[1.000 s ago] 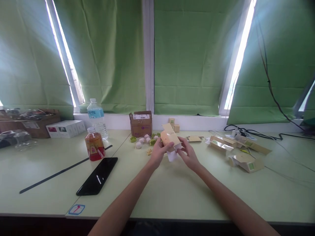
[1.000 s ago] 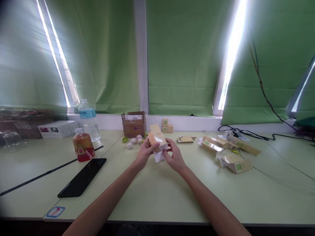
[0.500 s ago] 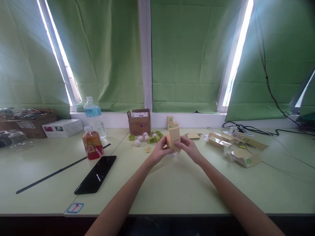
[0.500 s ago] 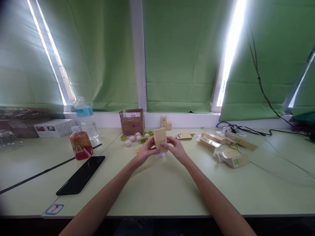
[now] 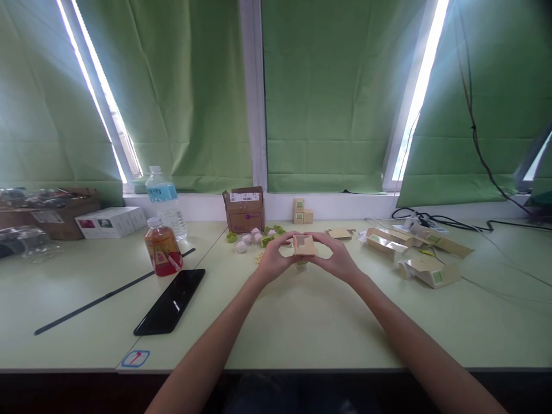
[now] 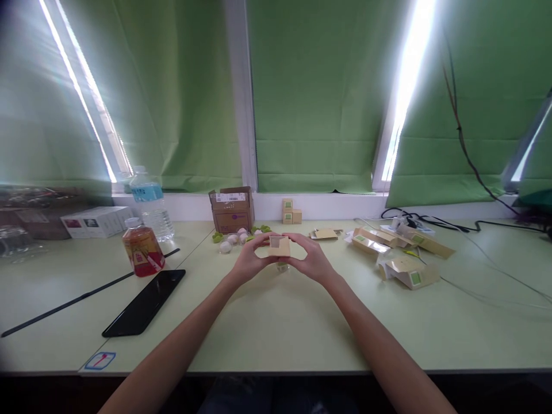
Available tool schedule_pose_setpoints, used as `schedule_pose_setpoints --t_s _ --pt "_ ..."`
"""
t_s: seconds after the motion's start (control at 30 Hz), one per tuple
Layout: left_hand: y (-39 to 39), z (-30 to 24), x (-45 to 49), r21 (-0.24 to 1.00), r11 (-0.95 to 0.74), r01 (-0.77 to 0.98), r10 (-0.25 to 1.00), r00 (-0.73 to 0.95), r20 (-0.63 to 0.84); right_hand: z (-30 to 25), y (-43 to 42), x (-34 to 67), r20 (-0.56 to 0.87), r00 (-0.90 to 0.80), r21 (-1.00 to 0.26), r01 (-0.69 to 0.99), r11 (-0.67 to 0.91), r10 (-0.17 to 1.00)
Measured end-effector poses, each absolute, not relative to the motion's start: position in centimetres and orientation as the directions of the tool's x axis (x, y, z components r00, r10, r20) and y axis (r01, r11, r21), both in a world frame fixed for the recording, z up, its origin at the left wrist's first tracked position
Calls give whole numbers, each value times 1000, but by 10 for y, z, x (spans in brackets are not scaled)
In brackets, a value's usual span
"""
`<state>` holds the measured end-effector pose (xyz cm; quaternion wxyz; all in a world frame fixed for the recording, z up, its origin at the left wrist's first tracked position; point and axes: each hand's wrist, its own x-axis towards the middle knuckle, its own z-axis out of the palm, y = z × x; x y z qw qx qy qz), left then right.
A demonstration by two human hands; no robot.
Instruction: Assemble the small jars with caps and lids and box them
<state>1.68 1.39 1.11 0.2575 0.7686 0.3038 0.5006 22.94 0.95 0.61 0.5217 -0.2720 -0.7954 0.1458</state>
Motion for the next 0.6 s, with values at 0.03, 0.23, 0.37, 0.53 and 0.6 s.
schedule_pose_setpoints --t_s 0.03,0.23,0.37,0.53,0.6 --pt "14 11 16 689 -686 232 723 316 614 6 10 229 753 -318 -500 292 815 576" --pt "17 7 15 656 -711 253 701 325 635 1 12 230 766 -317 -476 305 825 559" --pt "19 2 17 679 -685 265 729 239 642 2 11 224 684 -240 -677 144 722 689" --pt "20 6 17 810 -587 10 790 225 570 7 14 220 454 -103 -883 -185 432 885" --pt "20 9 16 858 -500 -115 819 260 512 7 17 221 394 -13 -896 -225 382 919"
